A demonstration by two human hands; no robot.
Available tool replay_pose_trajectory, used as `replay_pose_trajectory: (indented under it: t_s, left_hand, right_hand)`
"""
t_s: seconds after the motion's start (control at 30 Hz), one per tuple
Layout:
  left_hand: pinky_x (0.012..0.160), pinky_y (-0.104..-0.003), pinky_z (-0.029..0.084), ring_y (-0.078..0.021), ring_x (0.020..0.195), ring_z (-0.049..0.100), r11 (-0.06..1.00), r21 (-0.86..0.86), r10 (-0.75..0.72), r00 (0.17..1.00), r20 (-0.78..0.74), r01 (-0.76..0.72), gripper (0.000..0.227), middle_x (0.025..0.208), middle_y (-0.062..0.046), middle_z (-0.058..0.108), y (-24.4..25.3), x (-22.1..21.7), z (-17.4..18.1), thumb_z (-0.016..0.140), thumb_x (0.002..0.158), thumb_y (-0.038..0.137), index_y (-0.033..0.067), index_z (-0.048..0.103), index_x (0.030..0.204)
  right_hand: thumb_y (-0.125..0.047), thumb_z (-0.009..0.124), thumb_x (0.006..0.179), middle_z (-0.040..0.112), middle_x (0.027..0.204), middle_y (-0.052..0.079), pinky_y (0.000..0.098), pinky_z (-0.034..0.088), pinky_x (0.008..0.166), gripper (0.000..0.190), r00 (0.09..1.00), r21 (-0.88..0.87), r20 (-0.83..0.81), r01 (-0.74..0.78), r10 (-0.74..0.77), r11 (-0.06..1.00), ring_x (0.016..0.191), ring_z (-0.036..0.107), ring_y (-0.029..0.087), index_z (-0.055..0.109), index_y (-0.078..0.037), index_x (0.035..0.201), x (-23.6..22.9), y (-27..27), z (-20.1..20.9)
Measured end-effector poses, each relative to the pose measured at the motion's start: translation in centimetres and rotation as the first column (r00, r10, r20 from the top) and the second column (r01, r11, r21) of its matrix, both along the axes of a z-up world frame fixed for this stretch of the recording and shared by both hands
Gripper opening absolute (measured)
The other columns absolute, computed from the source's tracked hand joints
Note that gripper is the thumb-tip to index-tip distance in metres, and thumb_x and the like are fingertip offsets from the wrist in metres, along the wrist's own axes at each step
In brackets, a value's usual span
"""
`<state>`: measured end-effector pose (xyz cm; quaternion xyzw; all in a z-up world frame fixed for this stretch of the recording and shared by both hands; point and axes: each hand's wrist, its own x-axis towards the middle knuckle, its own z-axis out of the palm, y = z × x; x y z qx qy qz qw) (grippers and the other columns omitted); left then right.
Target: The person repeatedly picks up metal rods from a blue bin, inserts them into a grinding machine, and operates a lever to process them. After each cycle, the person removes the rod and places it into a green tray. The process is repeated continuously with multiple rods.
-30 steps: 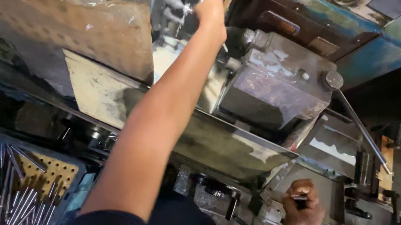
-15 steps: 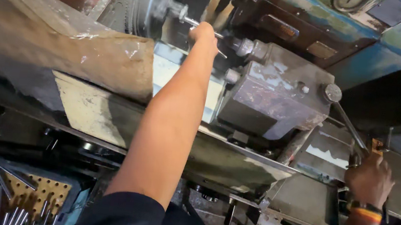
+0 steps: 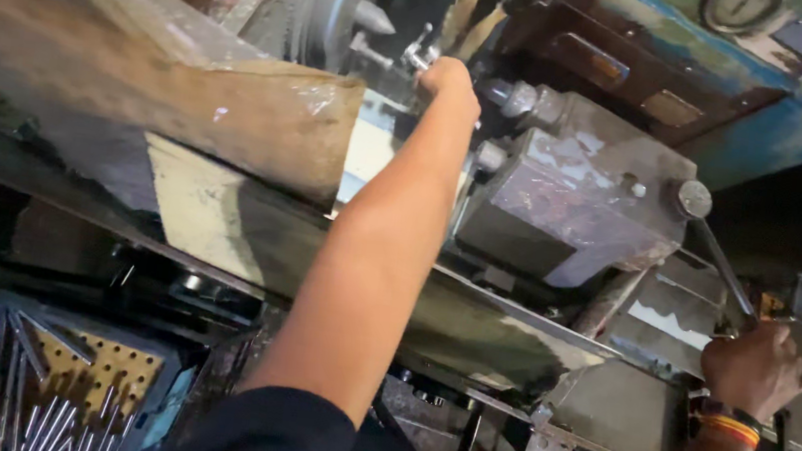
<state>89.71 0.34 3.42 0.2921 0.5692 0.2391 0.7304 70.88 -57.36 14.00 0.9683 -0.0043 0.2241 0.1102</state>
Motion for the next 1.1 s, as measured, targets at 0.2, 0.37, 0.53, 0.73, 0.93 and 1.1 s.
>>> replay_pose_trajectory:
  t_s: [0.2, 0.37, 0.53, 0.73, 0.93, 1.1]
  left_hand:
    - [0.07, -0.04, 0.055, -0.03, 0.088, 0.068, 0.886, -0.303, 0.46, 0.753, 0.471, -0.351, 0.022, 0.103, -0.016, 0.068, 3.6, 1.5, -3.2, 0.067, 0.095, 0.016, 0.0033, 0.063, 0.113]
    - [0.079, -0.034, 0.061, -0.0267, 0.096, 0.068, 0.853, -0.373, 0.521, 0.599, 0.607, -0.364, 0.025, 0.113, -0.011, 0.065, 4.2, 1.2, -3.6, 0.067, 0.095, 0.01, 0.0058, 0.059, 0.118]
    - [0.065, -0.04, 0.052, -0.0238, 0.087, 0.065, 0.863, -0.456, 0.471, 0.677, 0.566, -0.219, 0.017, 0.108, -0.007, 0.065, 4.3, -0.6, -1.0, 0.058, 0.1, 0.019, 0.0126, 0.053, 0.115]
    - [0.066, -0.039, 0.055, -0.021, 0.083, 0.065, 0.867, -0.46, 0.468, 0.635, 0.615, -0.193, 0.018, 0.106, -0.007, 0.066, 4.6, -1.2, -1.0, 0.057, 0.102, 0.024, 0.0104, 0.056, 0.114]
    - [0.063, -0.037, 0.054, -0.0203, 0.08, 0.065, 0.882, -0.424, 0.449, 0.641, 0.622, -0.207, 0.019, 0.104, -0.009, 0.067, 4.4, -1.1, -2.4, 0.059, 0.101, 0.022, 0.0056, 0.056, 0.11]
    - [0.058, -0.036, 0.053, -0.02, 0.073, 0.063, 0.871, -0.427, 0.478, 0.616, 0.626, -0.242, 0.02, 0.096, -0.01, 0.066, 5.6, -0.5, -1.3, 0.061, 0.101, 0.022, 0.0032, 0.056, 0.106]
  right_hand:
    - [-0.013, 0.059, 0.095, 0.07, 0.11, 0.024, 0.0609, 0.046, 0.097, 0.015, 1.0, 0.056, -0.001, -0.008, 0.009, 0.998, 0.109, 0.063, 0.046, 0.06, 0.0, 0.101, 0.0, 0.1, -0.1]
    - [-0.016, 0.06, 0.1, 0.07, 0.112, 0.024, 0.0639, 0.044, 0.095, 0.016, 1.0, 0.033, -0.013, -0.015, 0.015, 0.999, 0.114, 0.063, 0.047, 0.059, 0.0, 0.103, -0.1, 0.2, 0.6]
    - [-0.01, 0.059, 0.092, 0.068, 0.114, 0.027, 0.0625, 0.045, 0.097, 0.023, 0.995, 0.002, -0.06, 0.083, -0.083, 0.997, 0.115, 0.063, 0.048, 0.058, 0.004, 0.11, -0.8, 1.6, 0.9]
    - [-0.013, 0.065, 0.077, 0.054, 0.134, 0.033, 0.0676, 0.035, 0.1, 0.054, 0.988, 0.072, 0.005, 0.152, -0.153, 0.986, 0.126, 0.047, 0.054, 0.051, 0.006, 0.125, -3.0, 3.4, 0.8]
    - [-0.019, 0.067, 0.088, 0.046, 0.142, 0.032, 0.0729, 0.032, 0.106, 0.057, 0.97, 0.145, -0.092, 0.238, -0.227, 0.96, 0.135, 0.041, 0.057, 0.044, 0.005, 0.134, -4.6, 3.4, 1.0]
    - [-0.024, 0.066, 0.089, 0.043, 0.148, 0.034, 0.075, 0.032, 0.1, 0.066, 0.973, 0.089, -0.023, 0.23, -0.229, 0.969, 0.131, 0.039, 0.061, 0.043, 0.007, 0.143, -4.3, 3.1, 1.3]
